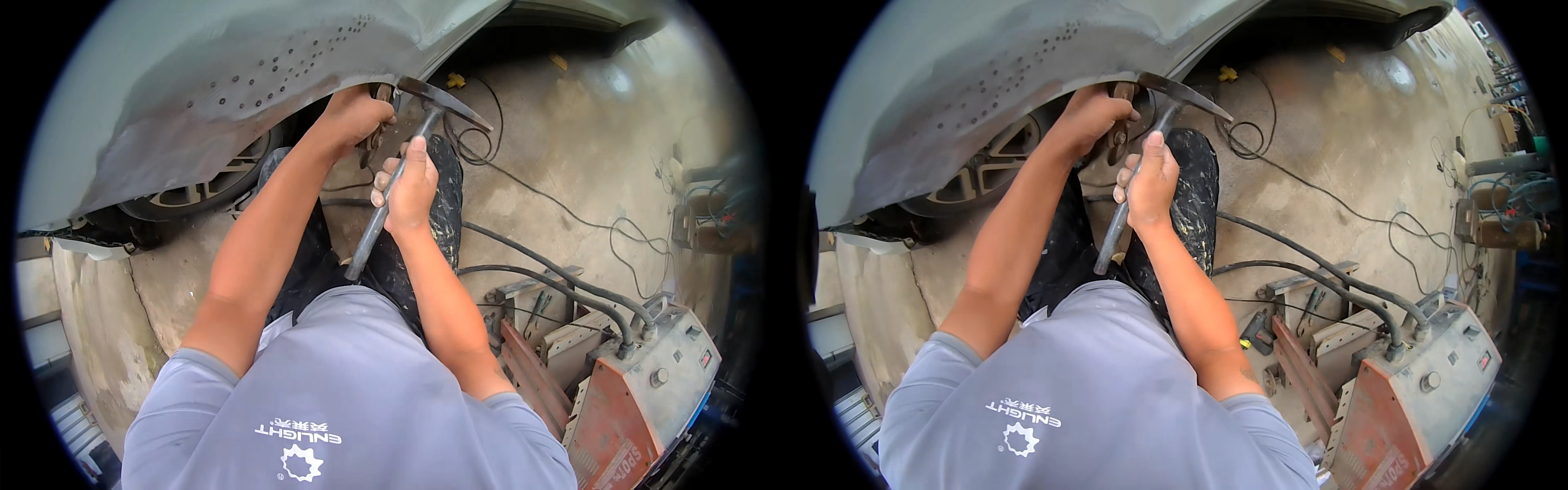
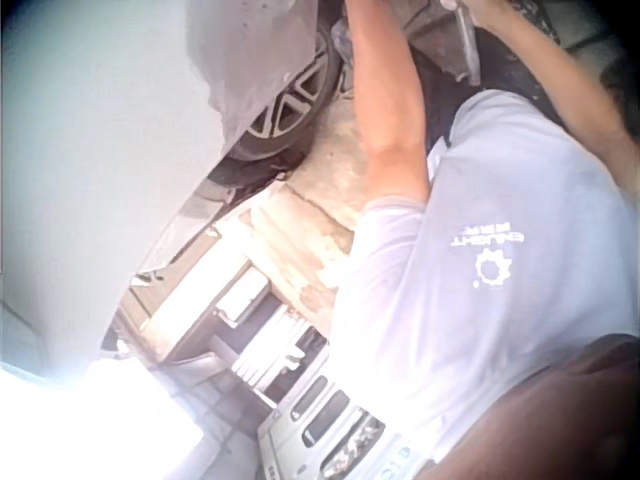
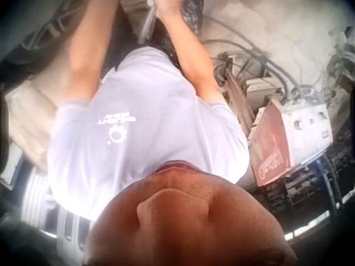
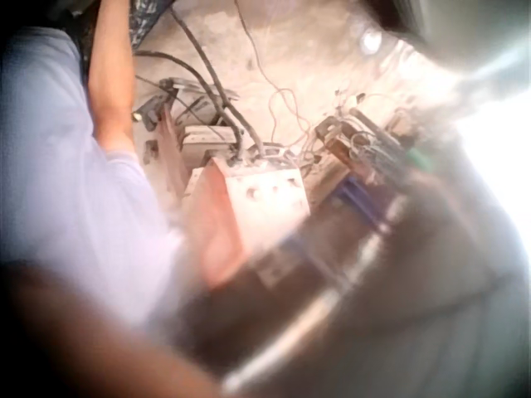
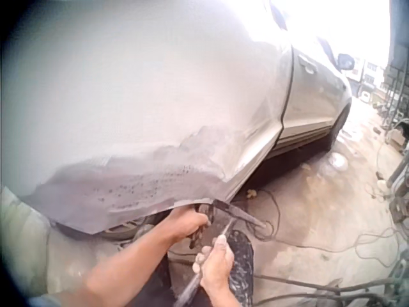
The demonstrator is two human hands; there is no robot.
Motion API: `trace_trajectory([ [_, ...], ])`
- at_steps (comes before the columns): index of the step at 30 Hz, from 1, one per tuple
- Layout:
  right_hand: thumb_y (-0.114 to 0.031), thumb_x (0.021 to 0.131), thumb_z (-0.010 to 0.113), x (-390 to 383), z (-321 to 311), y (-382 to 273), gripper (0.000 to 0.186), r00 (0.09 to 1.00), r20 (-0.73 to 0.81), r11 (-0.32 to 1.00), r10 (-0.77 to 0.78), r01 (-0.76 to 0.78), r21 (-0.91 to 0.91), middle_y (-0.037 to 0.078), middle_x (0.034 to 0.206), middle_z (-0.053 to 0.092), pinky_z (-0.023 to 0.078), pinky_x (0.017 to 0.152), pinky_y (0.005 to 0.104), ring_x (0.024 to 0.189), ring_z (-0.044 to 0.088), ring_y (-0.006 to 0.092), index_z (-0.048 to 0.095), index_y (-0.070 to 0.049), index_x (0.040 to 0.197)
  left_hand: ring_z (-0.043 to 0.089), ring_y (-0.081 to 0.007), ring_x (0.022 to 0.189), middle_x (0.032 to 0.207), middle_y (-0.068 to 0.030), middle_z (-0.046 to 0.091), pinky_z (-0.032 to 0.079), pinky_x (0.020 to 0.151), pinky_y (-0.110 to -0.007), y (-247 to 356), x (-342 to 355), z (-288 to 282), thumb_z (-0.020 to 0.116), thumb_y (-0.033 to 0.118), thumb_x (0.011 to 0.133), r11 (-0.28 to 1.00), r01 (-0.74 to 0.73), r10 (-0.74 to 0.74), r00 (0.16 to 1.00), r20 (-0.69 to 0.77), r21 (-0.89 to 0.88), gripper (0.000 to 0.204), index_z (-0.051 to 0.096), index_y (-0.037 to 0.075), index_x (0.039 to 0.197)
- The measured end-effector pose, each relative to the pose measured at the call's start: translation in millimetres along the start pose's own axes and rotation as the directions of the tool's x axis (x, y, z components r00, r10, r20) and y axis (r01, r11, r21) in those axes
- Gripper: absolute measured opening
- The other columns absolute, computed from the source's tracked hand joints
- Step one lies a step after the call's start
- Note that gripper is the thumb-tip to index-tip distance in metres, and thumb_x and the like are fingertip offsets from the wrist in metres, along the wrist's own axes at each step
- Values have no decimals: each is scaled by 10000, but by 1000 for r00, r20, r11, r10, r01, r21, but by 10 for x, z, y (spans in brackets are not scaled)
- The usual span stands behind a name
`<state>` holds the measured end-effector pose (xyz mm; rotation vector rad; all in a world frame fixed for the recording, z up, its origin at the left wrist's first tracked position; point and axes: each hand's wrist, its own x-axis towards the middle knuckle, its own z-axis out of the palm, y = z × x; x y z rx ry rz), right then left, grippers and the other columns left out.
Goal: The person uses a hammer and dolly to tap and shape the rear quarter panel of a silver car, then uses an angle grinder to remove paint and smooth the surface. The person repeatedly checks the panel with their hand to assess the shape.
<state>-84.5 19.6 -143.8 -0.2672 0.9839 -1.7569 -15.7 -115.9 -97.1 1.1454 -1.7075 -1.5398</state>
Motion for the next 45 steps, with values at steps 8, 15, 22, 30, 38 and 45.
trace_trajectory([
  [8, -550, 1109, 477, -146, 159, -100, 440, 999, -4, 998, -52, 52, -24, 11, 740, 457, 407, 394, 280, 526, 485, 108, 444, -135, 969, 611, -173, 713, 848, -70, 633, 501, 642, -321, 198, -257, -162, 733, 20, 781, 998, -47, 49, 997, -67, 33, 273, 659, -15, 1041],
  [15, -599, 1101, 450, -319, 299, -48, 479, 995, 28, 992, -93, 95, -85, -6, 720, 418, 382, 406, 283, 539, 466, 122, 449, -122, 1058, 624, -184, 789, 824, -75, 630, 502, 682, -334, 245, -395, -387, 749, 89, 786, 993, 12, -13, 1000, 12, 115, 297, 677, -3, 1059],
  [22, -534, 1067, 598, -302, 207, -99, 414, 986, 154, 996, 69, -75, 37, -23, 732, 455, 373, 402, 263, 556, 490, 128, 512, -129, 1095, 618, -189, 804, 995, -87, 640, 516, 720, -349, 262, -521, -498, 753, 74, 774, 994, -52, 56, 998, -42, 100, 420, 639, -17, 1167],
  [30, -287, 1040, 698, -436, -135, 400, 368, 952, 261, 982, 158, -180, 60, 49, 1128, 688, 497, 932, 341, 1129, 621, 174, 596, -73, 1322, 619, -186, 1004, 1067, -169, 613, 555, 791, -350, -268, -966, 23, 832, 346, 925, 941, 70, -138, 973, -184, -330, 691, 483, -146, 1263],
  [38, -358, 924, 793, -345, -613, 601, 477, 846, 422, 875, 327, -439, 201, 79, 1086, 707, 523, 639, 346, 933, 682, 230, 651, -66, 1273, 635, -285, 1225, 1378, -195, 630, 484, 1086, -397, -26, -467, -1069, 801, 99, 869, 941, -339, 324, 875, -360, 22, 736, 442, -72, 1489],
  [45, -398, 918, 784, -218, -457, 768, 440, 832, 371, 839, 412, -505, 202, 89, 989, 706, 525, 648, 338, 890, 665, 244, 690, -31, 1142, 681, -184, 830, 948, -83, 736, 550, 768, -336, -439, 857, -1338, 788, 104, 786, 922, -299, 375, 845, -381, 246, 292, 739, -33, 1039],
])
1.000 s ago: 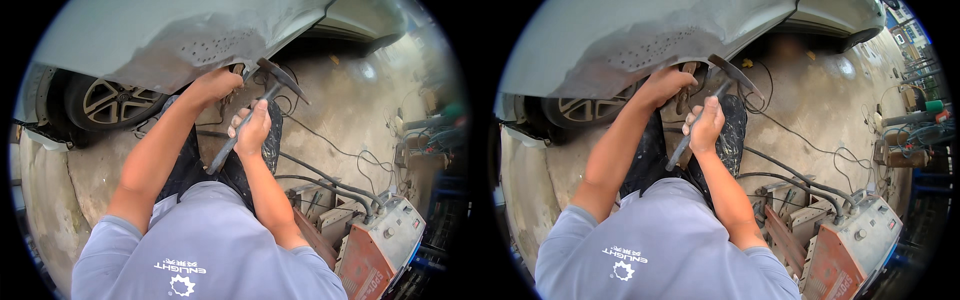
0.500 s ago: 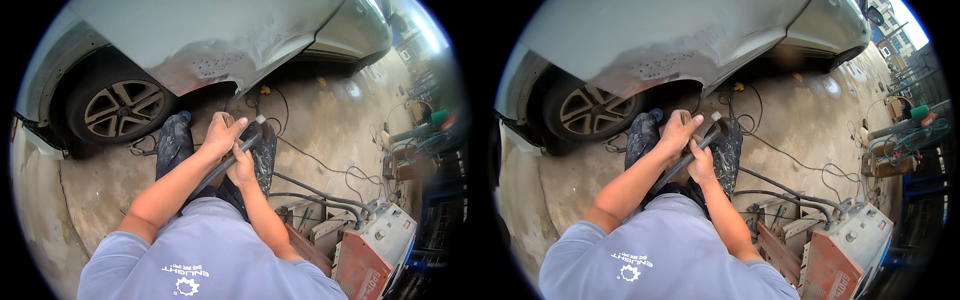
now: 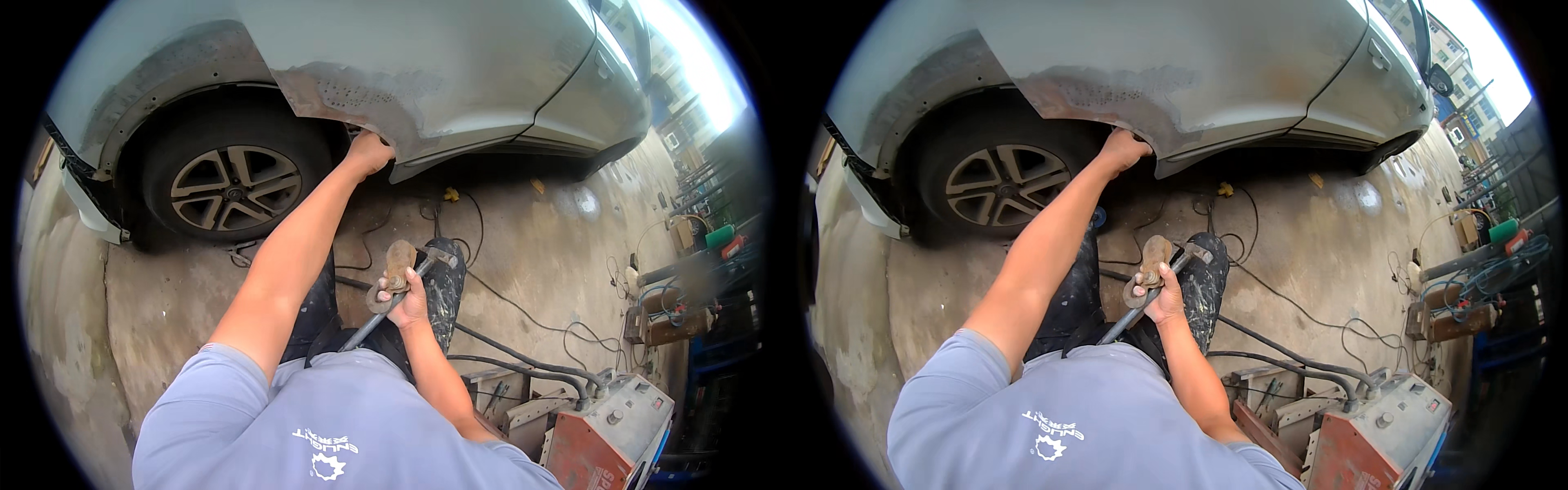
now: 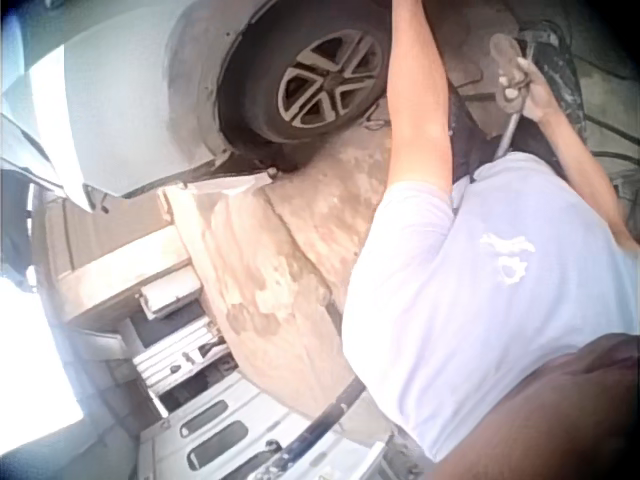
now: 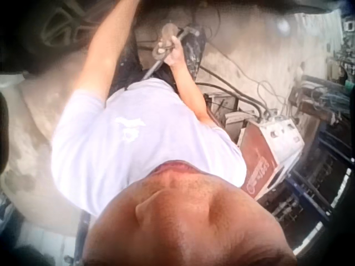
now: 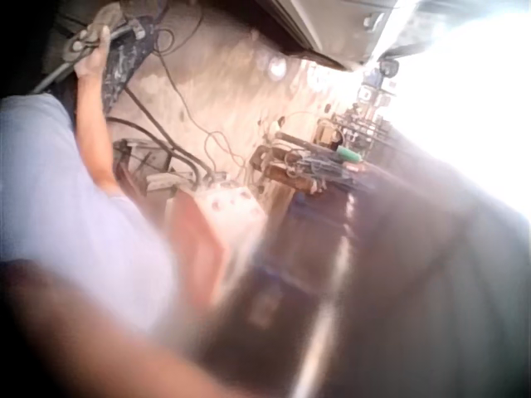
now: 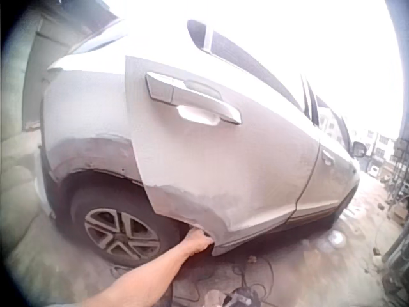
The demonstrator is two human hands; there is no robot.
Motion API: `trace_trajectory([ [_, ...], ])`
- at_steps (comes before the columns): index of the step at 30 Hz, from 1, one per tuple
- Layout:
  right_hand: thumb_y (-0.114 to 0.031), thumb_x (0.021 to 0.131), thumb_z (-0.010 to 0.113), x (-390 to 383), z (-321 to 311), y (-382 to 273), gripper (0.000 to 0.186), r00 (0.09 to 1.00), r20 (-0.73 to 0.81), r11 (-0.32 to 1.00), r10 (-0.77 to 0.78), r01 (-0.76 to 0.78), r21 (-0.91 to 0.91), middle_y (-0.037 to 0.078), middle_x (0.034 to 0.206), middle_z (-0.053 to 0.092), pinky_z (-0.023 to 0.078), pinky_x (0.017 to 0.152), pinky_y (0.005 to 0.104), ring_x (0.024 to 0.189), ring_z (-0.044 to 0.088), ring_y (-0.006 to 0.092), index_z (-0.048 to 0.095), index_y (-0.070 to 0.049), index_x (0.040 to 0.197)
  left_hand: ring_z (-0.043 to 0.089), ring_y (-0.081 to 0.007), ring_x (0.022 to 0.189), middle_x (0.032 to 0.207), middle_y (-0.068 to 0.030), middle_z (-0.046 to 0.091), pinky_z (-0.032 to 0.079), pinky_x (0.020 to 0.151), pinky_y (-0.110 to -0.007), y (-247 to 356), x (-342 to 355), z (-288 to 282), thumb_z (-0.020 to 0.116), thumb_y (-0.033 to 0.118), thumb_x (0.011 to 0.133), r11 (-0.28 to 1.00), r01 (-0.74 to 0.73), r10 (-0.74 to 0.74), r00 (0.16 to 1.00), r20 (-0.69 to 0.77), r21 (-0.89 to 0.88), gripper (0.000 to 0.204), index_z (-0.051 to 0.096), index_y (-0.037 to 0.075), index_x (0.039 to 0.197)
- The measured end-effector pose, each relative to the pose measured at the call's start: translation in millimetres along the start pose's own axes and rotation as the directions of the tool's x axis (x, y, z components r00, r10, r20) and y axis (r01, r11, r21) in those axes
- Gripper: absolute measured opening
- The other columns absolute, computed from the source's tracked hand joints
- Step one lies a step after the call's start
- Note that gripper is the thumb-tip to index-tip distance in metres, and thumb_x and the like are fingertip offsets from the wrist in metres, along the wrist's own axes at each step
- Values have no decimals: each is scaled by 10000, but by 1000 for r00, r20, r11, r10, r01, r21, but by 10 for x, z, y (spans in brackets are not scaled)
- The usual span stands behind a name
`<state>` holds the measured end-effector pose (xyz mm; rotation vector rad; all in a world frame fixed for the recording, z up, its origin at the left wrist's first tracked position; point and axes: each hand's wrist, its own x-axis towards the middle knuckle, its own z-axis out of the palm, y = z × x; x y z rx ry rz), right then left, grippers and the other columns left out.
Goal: The person uses a hammer and dolly to tap and shape the rear quarter panel of a silver car, then uses an angle grinder to remove paint and smooth the surface. The person repeatedly checks the panel with their hand to assess the shape.
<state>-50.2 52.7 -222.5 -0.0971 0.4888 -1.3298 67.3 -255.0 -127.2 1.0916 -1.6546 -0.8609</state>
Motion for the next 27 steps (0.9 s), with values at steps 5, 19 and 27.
trace_trajectory([
  [5, -342, 949, 766, -75, -64, -84, 319, 998, -53, 999, -35, 36, 24, 77, 961, 723, 538, 645, 369, 859, 695, 236, 684, -90, 1127, 709, -210, 912, 1037, -102, 746, 558, 798, -341, 155, 214, -286, 766, 87, 780, 963, 212, -191, 972, 135, -164, 371, 730, -44, 1126],
  [19, -353, 985, 723, -52, -123, 2, 294, 988, -144, 998, -49, 53, 23, 70, 973, 731, 530, 661, 363, 867, 694, 238, 690, -125, 1167, 389, -430, 1528, 1607, -310, 431, 281, 1255, -558, 1791, -715, -2032, 647, 343, 1028, 352, -306, 833, 533, -148, 885, 699, 456, -114, 1520],
  [27, -260, 979, 732, -81, -108, 12, 298, 964, -265, 999, -39, 41, 5, 34, 960, 668, 540, 660, 397, 855, 676, 214, 598, -168, 1228, 101, -439, 1625, 1743, -268, 144, 76, 1304, -592, 1713, 1091, -1990, 622, 739, 871, -59, -137, 564, 812, 147, 989, 1175, 245, -62, 1643],
])
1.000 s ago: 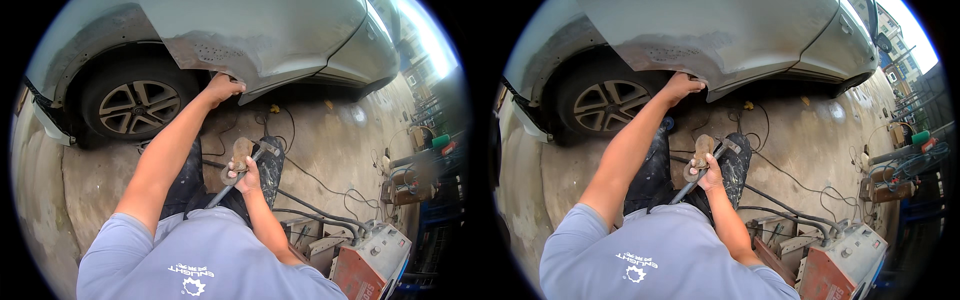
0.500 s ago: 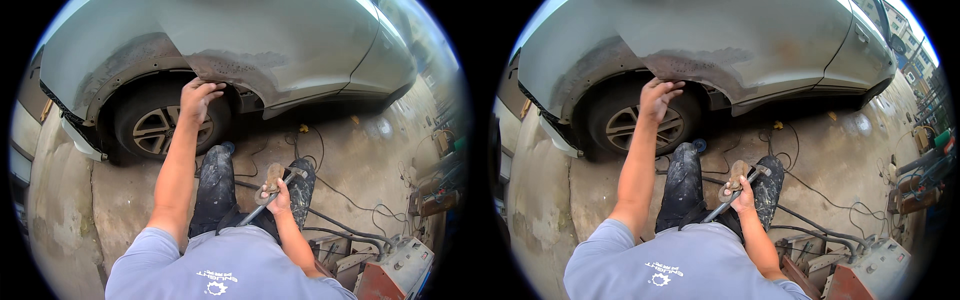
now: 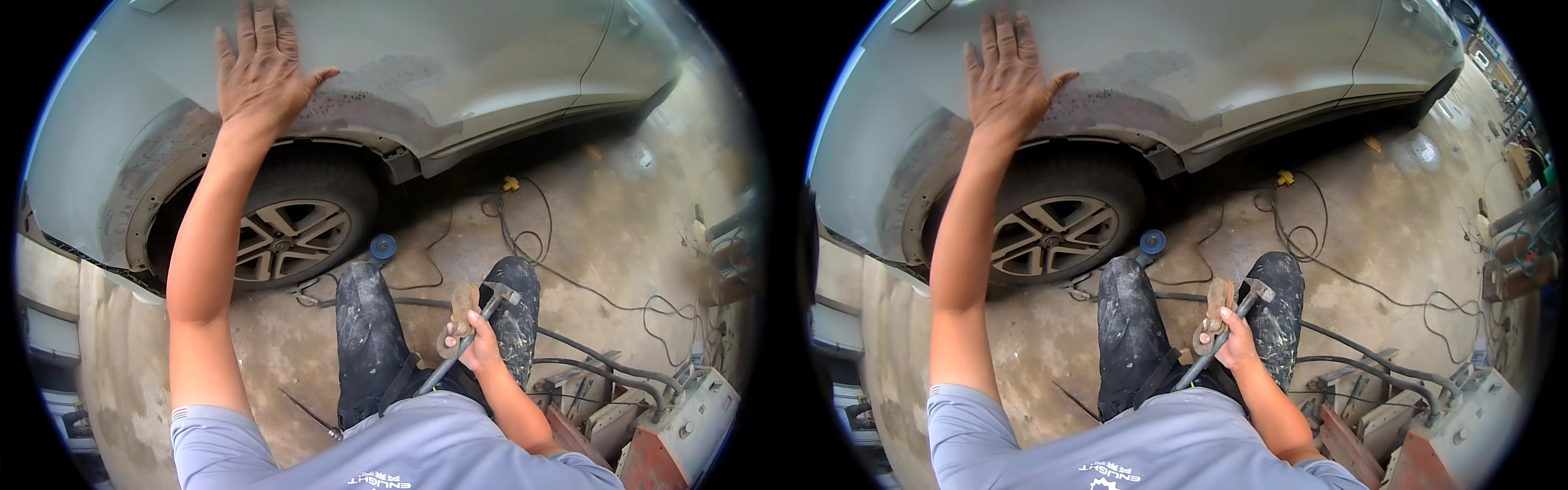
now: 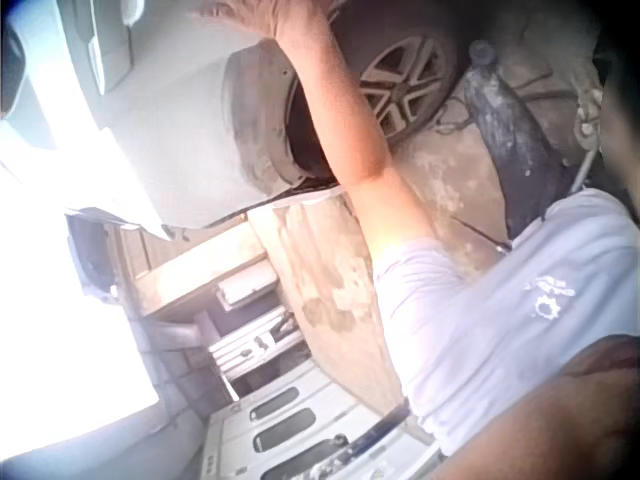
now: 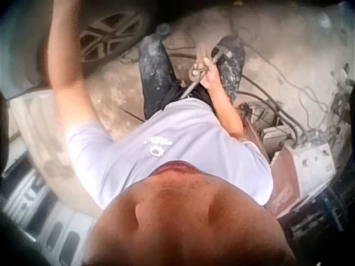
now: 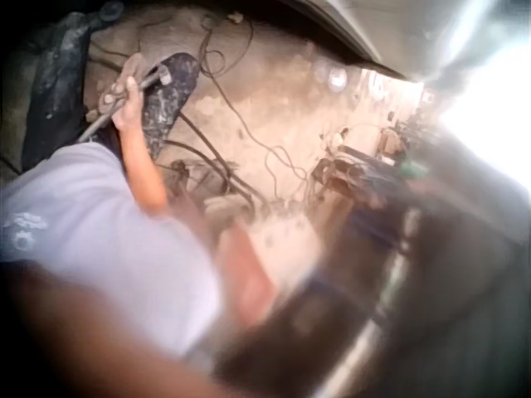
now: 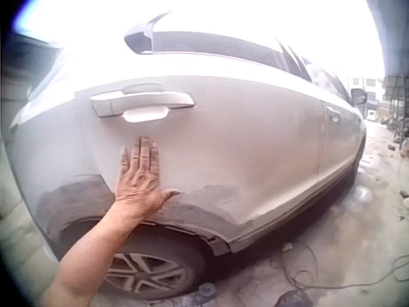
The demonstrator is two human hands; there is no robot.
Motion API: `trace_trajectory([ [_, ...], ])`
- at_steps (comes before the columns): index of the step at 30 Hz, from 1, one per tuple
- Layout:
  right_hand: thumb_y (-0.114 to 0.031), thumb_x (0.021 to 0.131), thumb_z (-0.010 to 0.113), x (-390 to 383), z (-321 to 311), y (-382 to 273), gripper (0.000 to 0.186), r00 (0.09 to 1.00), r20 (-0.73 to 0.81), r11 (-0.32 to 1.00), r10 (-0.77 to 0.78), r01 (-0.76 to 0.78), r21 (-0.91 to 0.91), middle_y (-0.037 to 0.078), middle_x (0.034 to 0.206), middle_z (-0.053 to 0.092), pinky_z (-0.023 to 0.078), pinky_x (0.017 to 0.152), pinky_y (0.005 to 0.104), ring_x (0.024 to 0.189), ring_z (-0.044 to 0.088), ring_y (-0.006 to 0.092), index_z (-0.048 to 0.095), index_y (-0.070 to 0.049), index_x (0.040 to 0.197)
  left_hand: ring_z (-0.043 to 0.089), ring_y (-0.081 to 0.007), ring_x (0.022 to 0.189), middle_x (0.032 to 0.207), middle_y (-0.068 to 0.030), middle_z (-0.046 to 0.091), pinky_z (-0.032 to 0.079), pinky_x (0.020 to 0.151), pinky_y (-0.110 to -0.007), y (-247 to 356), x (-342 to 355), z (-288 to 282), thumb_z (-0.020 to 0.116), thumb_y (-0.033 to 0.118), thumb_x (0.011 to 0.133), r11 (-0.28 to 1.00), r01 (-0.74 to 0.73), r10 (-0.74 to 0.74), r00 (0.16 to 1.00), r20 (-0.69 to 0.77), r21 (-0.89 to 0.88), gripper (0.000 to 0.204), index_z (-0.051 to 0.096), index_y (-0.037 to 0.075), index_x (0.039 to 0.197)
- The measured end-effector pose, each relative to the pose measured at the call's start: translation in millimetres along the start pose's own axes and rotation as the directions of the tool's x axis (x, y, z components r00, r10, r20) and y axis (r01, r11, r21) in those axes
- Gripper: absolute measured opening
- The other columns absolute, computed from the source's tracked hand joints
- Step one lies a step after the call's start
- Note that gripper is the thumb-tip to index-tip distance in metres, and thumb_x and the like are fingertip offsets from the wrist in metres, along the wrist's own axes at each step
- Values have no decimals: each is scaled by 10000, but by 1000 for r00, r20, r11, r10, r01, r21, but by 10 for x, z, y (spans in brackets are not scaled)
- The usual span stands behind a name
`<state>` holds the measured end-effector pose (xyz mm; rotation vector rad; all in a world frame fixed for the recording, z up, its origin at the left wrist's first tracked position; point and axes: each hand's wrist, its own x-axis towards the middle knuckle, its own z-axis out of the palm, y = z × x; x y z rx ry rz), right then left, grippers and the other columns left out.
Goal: The person uses a hammer and dolly to tap and shape the rear quarter panel of a silver car, then uses an angle grinder to remove paint and smooth the surface. The person repeatedly checks the panel with their hand to assess the shape.
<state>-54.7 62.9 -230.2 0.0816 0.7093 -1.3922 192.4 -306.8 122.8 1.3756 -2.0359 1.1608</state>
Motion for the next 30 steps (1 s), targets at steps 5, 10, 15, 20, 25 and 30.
trace_trajectory([
  [5, -262, 980, 722, 85, -63, -36, 407, 995, 101, 1000, 1, 1, -19, 28, 1024, 663, 546, 667, 391, 859, 678, 204, 551, -200, 1344, 144, -454, 1614, 1712, -318, 193, 114, 1303, -590, -176, 88, 288, 715, 648, 852, 997, -6, -1, 996, -92, -72, 1155, 286, -113, 1608],
  [10, -358, 986, 702, 10, 7, -64, 326, 997, 68, 999, -45, 45, -8, 69, 990, 704, 527, 665, 386, 895, 691, 237, 665, -112, 1196, 118, -417, 1626, 1732, -252, 192, 83, 1300, -596, 136, -206, 915, 499, 743, 941, 997, -9, -9, 976, -220, -80, 1058, 287, -25, 1637],
  [15, -416, 993, 686, 77, -53, -30, 386, 997, 79, 999, -7, 10, -31, 68, 937, 717, 529, 657, 375, 875, 690, 235, 685, -59, 1138, 113, -403, 1635, 1753, -233, 157, 62, 1307, -594, 657, -681, 1397, 466, 767, 957, 955, -296, 295, 938, -180, 22, 1065, 241, 7, 1668],
  [20, -429, 992, 694, 112, -65, -103, 388, 999, 32, 999, -32, 32, 4, 80, 967, 737, 538, 642, 361, 868, 705, 242, 694, -74, 1147, 109, -319, 1646, 1771, -181, 128, 72, 1330, -505, 506, -590, 1049, 470, 738, 973, 891, -447, 452, 891, -43, 83, 1039, 213, 18, 1677],
  [25, -411, 998, 692, 145, -16, -114, 364, 996, 83, 1000, 17, -19, 25, 80, 983, 740, 534, 644, 360, 875, 706, 244, 700, -77, 1144, 57, -328, 1649, 1784, -160, 51, 63, 1325, -497, -868, -425, 626, 370, 790, 983, 973, -224, 201, 940, -277, -54, 1081, 97, 22, 1694],
  [30, -361, 980, 722, 120, 142, -6, 336, 996, 73, 999, 48, -50, 14, 68, 987, 698, 532, 669, 389, 884, 678, 226, 669, -92, 1175, 123, -418, 1628, 1743, -263, 161, 119, 1309, -529, -1563, -706, 207, 488, 771, 944, 994, -64, 84, 963, -256, 87, 1128, 195, -53, 1656],
])
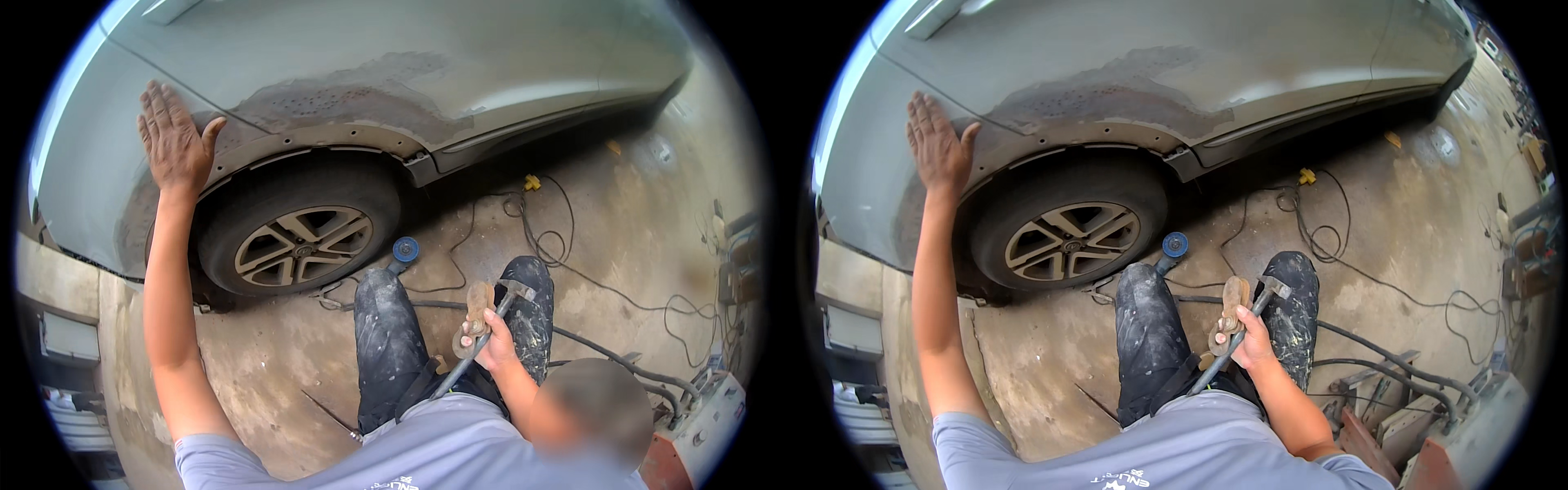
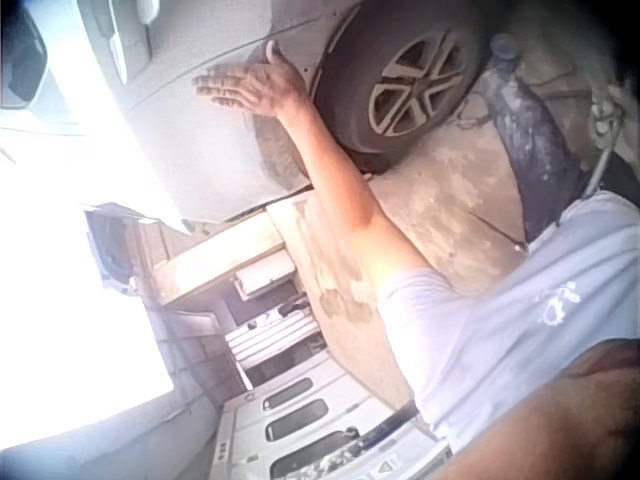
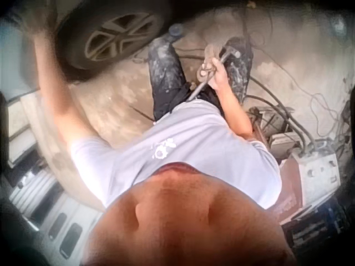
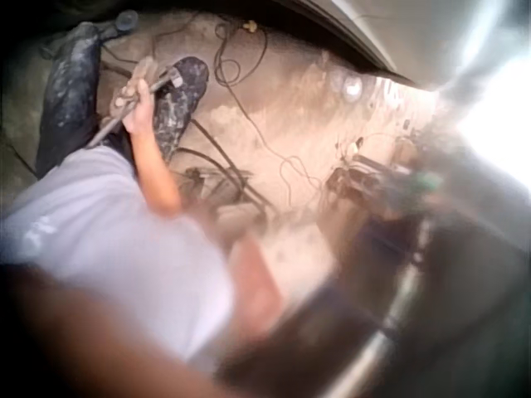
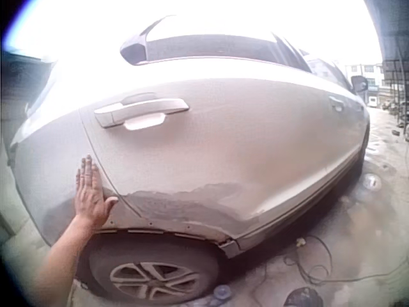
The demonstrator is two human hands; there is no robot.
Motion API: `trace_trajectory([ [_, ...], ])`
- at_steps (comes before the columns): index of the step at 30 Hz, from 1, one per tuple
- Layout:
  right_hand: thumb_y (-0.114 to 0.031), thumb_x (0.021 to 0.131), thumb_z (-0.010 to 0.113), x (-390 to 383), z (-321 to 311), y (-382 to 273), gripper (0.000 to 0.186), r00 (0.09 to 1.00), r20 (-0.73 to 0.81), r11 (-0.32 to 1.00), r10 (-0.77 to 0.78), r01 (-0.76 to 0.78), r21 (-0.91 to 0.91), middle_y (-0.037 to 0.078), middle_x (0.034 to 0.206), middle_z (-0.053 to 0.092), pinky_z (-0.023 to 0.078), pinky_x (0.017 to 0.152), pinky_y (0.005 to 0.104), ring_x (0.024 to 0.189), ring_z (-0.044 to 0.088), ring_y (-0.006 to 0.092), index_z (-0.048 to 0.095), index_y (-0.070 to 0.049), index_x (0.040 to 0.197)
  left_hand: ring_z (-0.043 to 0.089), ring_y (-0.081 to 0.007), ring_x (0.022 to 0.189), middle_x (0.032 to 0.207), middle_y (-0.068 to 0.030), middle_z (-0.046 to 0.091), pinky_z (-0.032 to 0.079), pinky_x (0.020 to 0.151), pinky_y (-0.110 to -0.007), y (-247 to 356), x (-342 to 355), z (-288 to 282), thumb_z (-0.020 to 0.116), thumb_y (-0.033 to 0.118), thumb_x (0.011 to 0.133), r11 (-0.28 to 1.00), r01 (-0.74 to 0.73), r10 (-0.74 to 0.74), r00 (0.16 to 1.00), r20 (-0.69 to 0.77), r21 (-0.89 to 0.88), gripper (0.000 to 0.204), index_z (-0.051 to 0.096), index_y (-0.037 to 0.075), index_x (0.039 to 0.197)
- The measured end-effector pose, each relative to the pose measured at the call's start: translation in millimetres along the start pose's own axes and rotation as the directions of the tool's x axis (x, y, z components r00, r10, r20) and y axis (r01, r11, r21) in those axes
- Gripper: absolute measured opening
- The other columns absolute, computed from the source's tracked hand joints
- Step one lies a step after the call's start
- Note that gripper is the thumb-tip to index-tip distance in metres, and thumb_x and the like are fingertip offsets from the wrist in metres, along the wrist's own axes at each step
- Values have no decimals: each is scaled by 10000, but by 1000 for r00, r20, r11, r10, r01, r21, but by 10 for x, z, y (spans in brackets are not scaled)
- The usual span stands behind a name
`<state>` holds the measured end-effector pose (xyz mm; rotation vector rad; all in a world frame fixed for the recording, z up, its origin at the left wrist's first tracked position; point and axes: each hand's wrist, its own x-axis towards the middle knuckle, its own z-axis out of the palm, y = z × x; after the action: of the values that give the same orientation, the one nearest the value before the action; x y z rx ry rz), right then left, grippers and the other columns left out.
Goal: The person uses a hammer and dolly to tap and shape the rear quarter panel of a silver car, then uses an angle grinder to remove paint and smooth the surface. The person repeatedly checks the panel with their hand to assess the shape.
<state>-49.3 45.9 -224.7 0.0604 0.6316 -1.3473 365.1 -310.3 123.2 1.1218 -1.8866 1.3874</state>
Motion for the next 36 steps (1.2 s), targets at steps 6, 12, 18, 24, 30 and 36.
trace_trajectory([
  [6, -232, 999, 699, 36, 99, -52, 394, 996, 95, 1000, -1, 2, -19, 17, 996, 639, 556, 672, 371, 842, 649, 160, 551, -134, 1351, 90, -455, 1624, 1731, -310, 136, 98, 1308, -556, 1288, 396, 328, 483, 801, 927, 980, -166, 169, 986, 14, -107, 1169, 205, -79, 1645],
  [12, -181, 993, 686, -19, 200, -156, 512, 993, 111, 999, -44, 46, -18, 14, 1020, 584, 545, 678, 363, 820, 615, 154, 490, -109, 1461, 82, -469, 1623, 1736, -309, 118, 93, 1305, -579, 2671, 699, 744, 502, 796, 920, 937, -274, 295, 953, 71, -217, 1157, 253, -81, 1633],
  [18, -201, 958, 723, -91, 117, -265, 542, 985, 142, 992, -98, 108, -66, 32, 986, 589, 549, 689, 376, 816, 619, 173, 490, -107, 1438, 159, -454, 1615, 1718, -300, 214, 137, 1309, -572, 3552, 625, 1032, 565, 730, 898, 883, -442, 464, 874, 143, -160, 1084, 385, -92, 1581],
  [24, -253, 946, 732, -333, -30, -461, 511, 959, 113, 966, -259, 258, 29, 62, 1031, 670, 558, 676, 400, 908, 666, 198, 511, -132, 1391, 209, -377, 1619, 1718, -260, 257, 173, 1319, -508, 3594, 667, 847, 621, 667, 887, 803, -473, 556, 814, 168, -362, 1055, 403, -121, 1553],
  [30, -401, 1001, 694, -445, -302, -570, 416, 948, 32, 929, -316, 303, 212, 84, 1074, 702, 535, 672, 398, 954, 675, 236, 636, -94, 1276, 208, -368, 1622, 1740, -220, 230, 183, 1312, -497, 2490, 711, 549, 611, 702, 874, 877, -386, 434, 892, 126, -287, 1102, 323, -58, 1619],
  [36, -496, 1047, 609, -689, -457, -917, 522, 875, -6, 870, -484, 482, 102, 97, 1104, 704, 538, 627, 349, 959, 655, 234, 648, -30, 1279, 181, -416, 1620, 1735, -256, 209, 166, 1309, -531, 2249, 370, 442, 675, 680, 839, 898, -345, 398, 902, 169, -275, 1150, 296, -73, 1621],
])
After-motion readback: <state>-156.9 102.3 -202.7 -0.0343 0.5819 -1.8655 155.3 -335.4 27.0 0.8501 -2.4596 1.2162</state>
